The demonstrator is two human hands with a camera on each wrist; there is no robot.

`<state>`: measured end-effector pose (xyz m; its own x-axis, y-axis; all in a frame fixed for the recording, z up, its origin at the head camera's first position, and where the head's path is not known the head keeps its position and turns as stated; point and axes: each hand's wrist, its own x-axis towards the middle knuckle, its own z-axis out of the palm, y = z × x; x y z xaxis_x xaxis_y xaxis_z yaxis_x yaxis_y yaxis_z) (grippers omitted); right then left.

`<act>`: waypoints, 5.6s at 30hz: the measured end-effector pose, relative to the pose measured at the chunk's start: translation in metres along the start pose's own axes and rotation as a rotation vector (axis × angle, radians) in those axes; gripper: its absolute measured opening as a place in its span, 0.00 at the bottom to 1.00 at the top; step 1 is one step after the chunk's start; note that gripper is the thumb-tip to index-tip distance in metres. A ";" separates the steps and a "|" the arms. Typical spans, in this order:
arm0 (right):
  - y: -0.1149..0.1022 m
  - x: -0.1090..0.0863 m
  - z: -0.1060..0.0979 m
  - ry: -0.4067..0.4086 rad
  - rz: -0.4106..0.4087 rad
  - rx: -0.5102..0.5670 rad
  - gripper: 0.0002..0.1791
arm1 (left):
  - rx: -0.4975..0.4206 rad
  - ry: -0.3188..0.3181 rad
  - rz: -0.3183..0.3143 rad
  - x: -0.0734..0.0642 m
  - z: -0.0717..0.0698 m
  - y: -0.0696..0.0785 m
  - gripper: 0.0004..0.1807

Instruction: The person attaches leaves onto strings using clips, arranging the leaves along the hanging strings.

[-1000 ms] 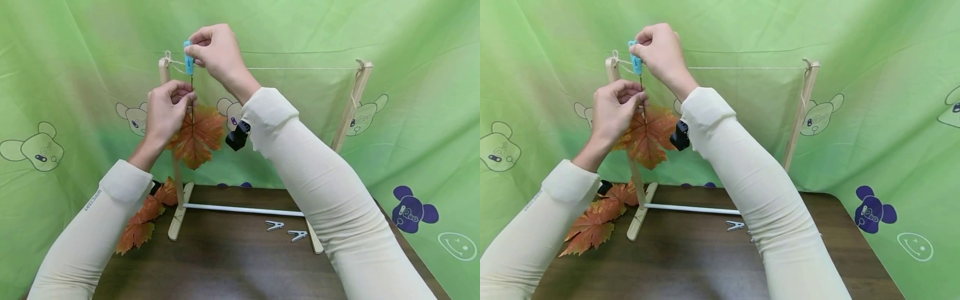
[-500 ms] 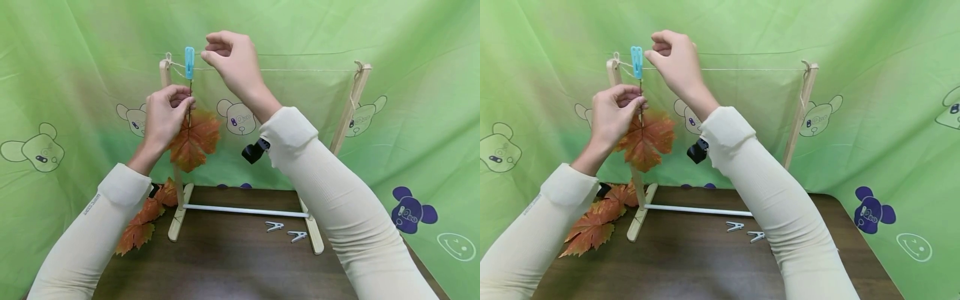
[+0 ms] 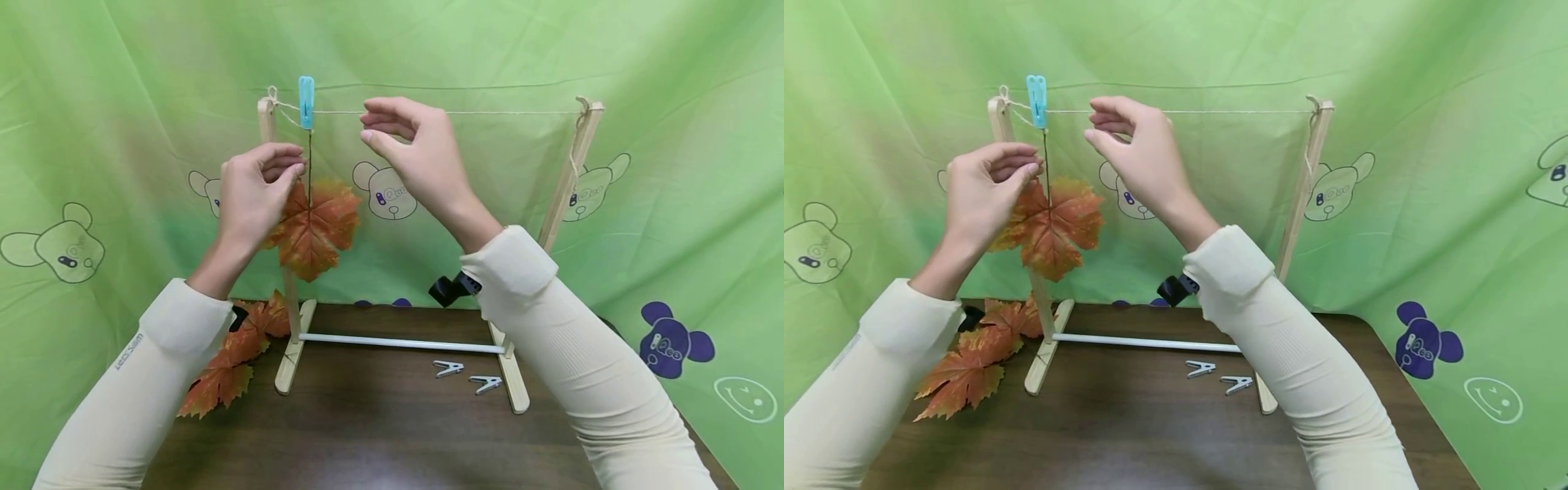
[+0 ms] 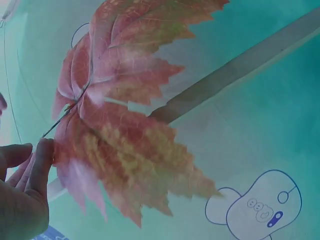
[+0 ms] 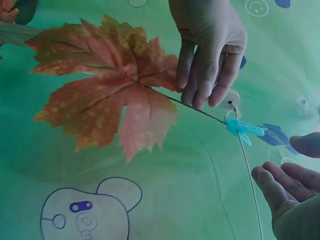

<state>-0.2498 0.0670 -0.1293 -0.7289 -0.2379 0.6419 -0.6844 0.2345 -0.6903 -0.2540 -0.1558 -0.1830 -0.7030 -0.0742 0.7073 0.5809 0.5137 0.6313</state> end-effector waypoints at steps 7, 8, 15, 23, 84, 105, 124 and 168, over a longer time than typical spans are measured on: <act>0.013 -0.030 -0.014 -0.003 0.007 0.011 0.21 | -0.014 0.004 0.033 -0.014 -0.012 0.002 0.10; 0.015 -0.034 -0.016 -0.002 0.014 0.009 0.21 | -0.010 0.002 0.037 -0.016 -0.015 0.002 0.10; 0.032 -0.069 -0.030 -0.015 0.056 -0.020 0.20 | 0.045 -0.075 0.053 -0.038 -0.028 -0.005 0.10; 0.054 -0.104 -0.039 -0.017 0.113 -0.056 0.20 | 0.088 -0.127 0.019 -0.065 -0.038 -0.017 0.12; 0.147 -0.244 -0.123 -0.048 0.340 -0.350 0.19 | 0.269 -0.555 -0.249 -0.176 -0.065 -0.143 0.15; 0.165 -0.248 -0.109 -0.143 0.388 -0.348 0.20 | 0.258 -0.611 -0.217 -0.175 -0.062 -0.168 0.17; 0.189 -0.260 -0.095 -0.240 0.492 -0.326 0.19 | 0.180 -0.781 -0.326 -0.169 -0.049 -0.193 0.18; 0.222 -0.280 -0.084 -0.393 0.510 -0.309 0.21 | 0.157 -0.853 -0.397 -0.180 -0.039 -0.204 0.21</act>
<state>-0.1987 0.2647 -0.4340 -0.9402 -0.3359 0.0563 -0.2745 0.6494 -0.7092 -0.2299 -0.2803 -0.4263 -0.9354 0.3487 -0.0591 0.2173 0.6985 0.6818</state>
